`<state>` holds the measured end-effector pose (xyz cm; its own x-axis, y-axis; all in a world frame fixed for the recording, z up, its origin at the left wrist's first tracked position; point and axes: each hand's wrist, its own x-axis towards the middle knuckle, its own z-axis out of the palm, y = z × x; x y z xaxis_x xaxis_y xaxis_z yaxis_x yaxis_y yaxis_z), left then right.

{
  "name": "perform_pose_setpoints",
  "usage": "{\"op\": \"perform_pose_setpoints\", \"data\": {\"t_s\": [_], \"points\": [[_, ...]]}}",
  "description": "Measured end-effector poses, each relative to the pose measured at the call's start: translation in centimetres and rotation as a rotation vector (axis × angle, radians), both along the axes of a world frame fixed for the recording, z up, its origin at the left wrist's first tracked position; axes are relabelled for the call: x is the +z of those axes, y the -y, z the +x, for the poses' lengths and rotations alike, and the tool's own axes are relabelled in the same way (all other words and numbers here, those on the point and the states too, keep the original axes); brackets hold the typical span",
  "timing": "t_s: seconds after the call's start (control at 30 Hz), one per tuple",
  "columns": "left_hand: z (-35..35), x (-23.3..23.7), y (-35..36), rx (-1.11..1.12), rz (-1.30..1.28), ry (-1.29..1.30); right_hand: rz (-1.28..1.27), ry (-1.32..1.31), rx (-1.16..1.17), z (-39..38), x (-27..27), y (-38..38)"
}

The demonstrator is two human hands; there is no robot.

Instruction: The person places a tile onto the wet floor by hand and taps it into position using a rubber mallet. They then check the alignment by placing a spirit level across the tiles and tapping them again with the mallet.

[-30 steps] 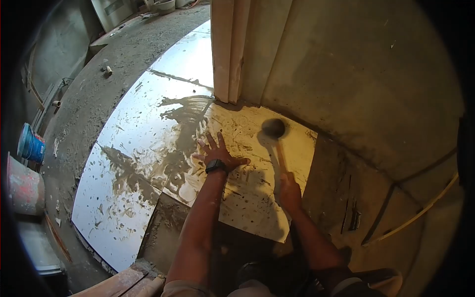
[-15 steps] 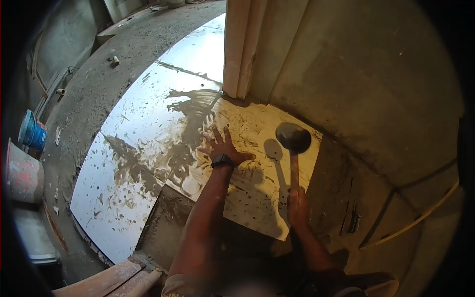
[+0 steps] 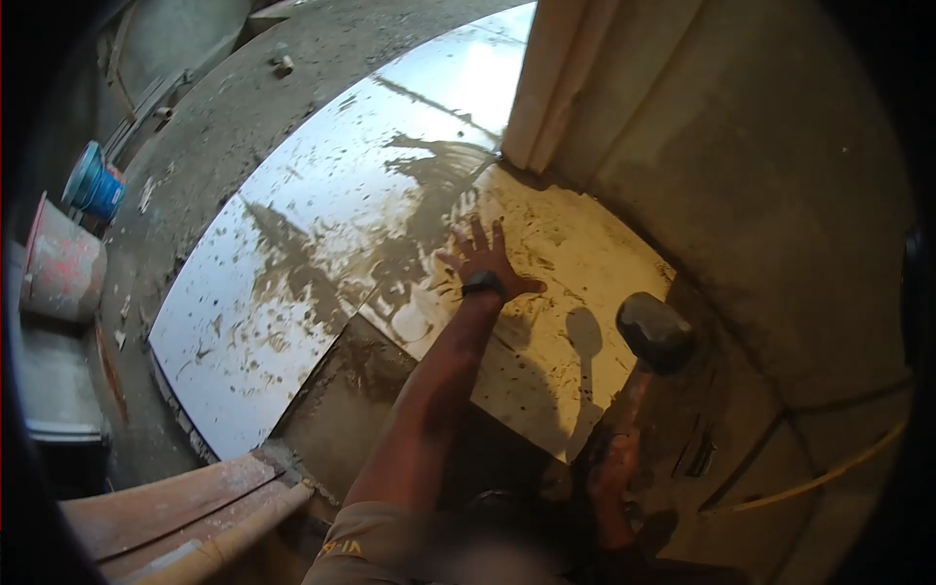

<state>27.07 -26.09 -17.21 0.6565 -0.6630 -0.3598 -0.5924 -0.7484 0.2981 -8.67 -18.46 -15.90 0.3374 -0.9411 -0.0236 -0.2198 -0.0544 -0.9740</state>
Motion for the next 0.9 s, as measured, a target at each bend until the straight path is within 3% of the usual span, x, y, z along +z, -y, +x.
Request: {"op": "perform_pose_setpoints", "data": {"t_s": [0.13, 0.2, 0.3, 0.53, 0.6, 0.8, 0.9], "points": [[0.2, -0.3, 0.1, 0.008, 0.004, -0.008, -0.090, -0.190, 0.049, -2.0, -3.5, -0.7], [0.3, 0.0, 0.1, 0.018, 0.003, -0.017, -0.101, -0.820, 0.189, -2.4, -4.0, -0.6], [0.2, -0.1, 0.0, 0.017, -0.003, 0.000, -0.073, -0.591, 0.062, -2.1, -3.9, -1.1], [0.1, -0.8, -0.2, 0.009, -0.005, 0.017, 0.082, -0.711, 0.120, 1.6, -0.5, 3.4], [-0.1, -0.9, -0.1, -0.006, 0.000, 0.016, 0.125, -0.513, 0.051, 1.2, -0.6, 4.1], [0.2, -0.8, 0.5, 0.004, 0.041, 0.026, -0.143, -0.363, -0.043, -0.4, 0.9, 0.9], [-0.4, -0.4, 0.8, 0.027, 0.070, 0.080, -0.106, -0.451, -0.005, -1.2, -0.6, -1.1]]}}
